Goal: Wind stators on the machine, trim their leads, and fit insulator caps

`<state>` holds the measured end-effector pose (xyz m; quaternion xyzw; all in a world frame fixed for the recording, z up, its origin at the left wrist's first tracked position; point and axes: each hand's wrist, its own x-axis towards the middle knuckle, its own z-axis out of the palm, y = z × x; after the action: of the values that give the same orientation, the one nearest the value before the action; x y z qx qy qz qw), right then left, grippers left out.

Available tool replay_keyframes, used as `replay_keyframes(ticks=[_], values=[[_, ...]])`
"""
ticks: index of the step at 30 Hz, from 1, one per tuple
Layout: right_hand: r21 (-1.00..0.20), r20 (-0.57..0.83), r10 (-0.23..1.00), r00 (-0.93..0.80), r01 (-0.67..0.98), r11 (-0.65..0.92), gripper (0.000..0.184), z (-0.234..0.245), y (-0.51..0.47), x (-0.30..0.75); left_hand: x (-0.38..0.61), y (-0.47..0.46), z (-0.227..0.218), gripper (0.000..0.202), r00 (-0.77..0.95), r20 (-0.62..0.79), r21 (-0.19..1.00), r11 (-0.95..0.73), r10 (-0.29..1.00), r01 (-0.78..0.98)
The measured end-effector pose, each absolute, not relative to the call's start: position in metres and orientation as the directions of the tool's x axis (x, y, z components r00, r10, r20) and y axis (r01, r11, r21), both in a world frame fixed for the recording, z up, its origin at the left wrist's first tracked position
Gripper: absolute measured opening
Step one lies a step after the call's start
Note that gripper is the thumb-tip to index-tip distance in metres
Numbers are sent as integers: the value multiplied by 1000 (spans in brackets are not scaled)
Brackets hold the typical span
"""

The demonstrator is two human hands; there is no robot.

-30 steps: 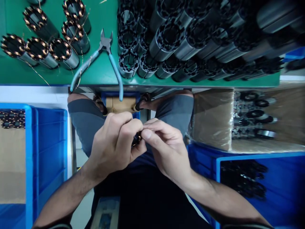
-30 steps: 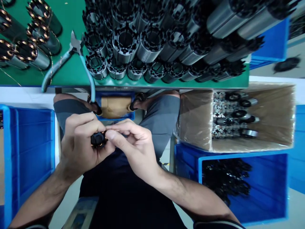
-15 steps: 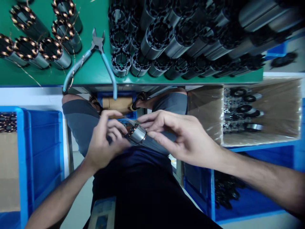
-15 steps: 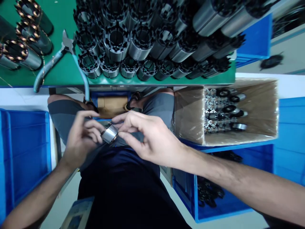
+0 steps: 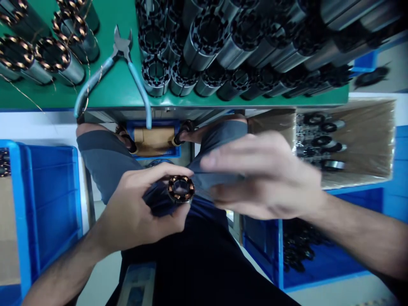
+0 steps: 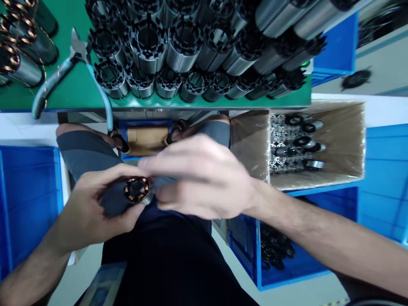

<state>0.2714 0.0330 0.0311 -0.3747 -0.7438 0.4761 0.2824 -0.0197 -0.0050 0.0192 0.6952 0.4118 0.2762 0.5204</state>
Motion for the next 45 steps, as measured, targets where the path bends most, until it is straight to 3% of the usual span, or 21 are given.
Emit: replay_keyframes(ticks=[2, 4, 7, 9, 10, 12, 15, 17, 18, 20, 22, 25, 27, 28, 30, 33, 35, 37, 40, 43, 45], values=[[-969, -30, 841, -540, 224, 109, 29, 33, 37, 276, -22, -7, 18, 32, 420, 78, 924, -224, 904, 311], [-960, -281, 763, -582, 172, -222, 34, 31, 38, 273, -23, -10, 13, 33, 389, 224, 877, -359, 894, 320], [-733, -544, 462, -700, 129, -667, 43, 22, 36, 261, -24, -13, 6, 32, 406, 419, 730, -567, 813, 382], [-608, -590, 334, -735, 132, -782, 44, 18, 33, 253, -25, -14, 4, 29, 456, 508, 588, -681, 731, 437], [-616, -591, 338, -732, 140, -775, 43, 17, 31, 250, -24, -14, 4, 28, 486, 535, 528, -722, 691, 447], [-796, -521, 490, -699, 191, -574, 39, 21, 27, 247, -23, -14, 5, 32, 517, 510, 508, -726, 688, 465], [-949, -288, 704, -649, 294, -116, 43, 31, 28, 249, -19, -12, 10, 32, 483, 229, 743, -473, 845, 474], [-943, -194, 744, -639, 330, 37, 48, 37, 33, 257, -20, -11, 12, 31, 454, 38, 846, -270, 890, 459], [-944, -169, 766, -620, 327, 56, 46, 38, 37, 263, -21, -11, 12, 31, 440, 19, 863, -237, 898, 446], [-956, -177, 802, -571, 294, -2, 42, 37, 44, 274, -23, -11, 10, 32, 411, 110, 856, -297, 905, 424], [-946, -322, 770, -550, 212, -244, 46, 31, 49, 280, -25, -12, 7, 31, 416, 285, 791, -457, 864, 407], [-739, -580, 461, -672, 195, -645, 52, 21, 47, 274, -25, -13, 4, 19, 455, 478, 618, -656, 751, 433], [-594, -621, 252, -742, 237, -769, 51, 17, 41, 263, -24, -12, 4, 22, 522, 532, 499, -745, 667, 443], [-591, -613, 235, -754, 240, -770, 49, 17, 38, 258, -24, -11, 4, 23, 556, 550, 448, -782, 623, 433], [-768, -550, 423, -720, 237, -595, 47, 22, 33, 250, -23, -11, 5, 26, 577, 541, 432, -791, 611, 433], [-943, -302, 715, -631, 308, -127, 52, 33, 32, 250, -20, -12, 9, 31, 507, 286, 694, -541, 813, 475], [-936, -191, 754, -628, 347, 53, 54, 38, 37, 258, -20, -13, 12, 30, 476, 85, 820, -333, 875, 465], [-944, -143, 759, -635, 318, 88, 46, 39, 42, 269, -23, -15, 13, 31, 464, 84, 837, -315, 882, 447], [-947, -319, 691, -649, 244, -208, 42, 34, 45, 277, -27, -18, 11, 31, 441, 302, 740, -500, 845, 450], [-719, -592, 369, -716, 263, -643, 46, 28, 45, 267, -28, -20, 8, 19, 447, 433, 624, -619, 782, 478], [-619, -621, 250, -743, 269, -737, 48, 26, 45, 255, -27, -20, 6, 16, 458, 478, 557, -661, 750, 502]])
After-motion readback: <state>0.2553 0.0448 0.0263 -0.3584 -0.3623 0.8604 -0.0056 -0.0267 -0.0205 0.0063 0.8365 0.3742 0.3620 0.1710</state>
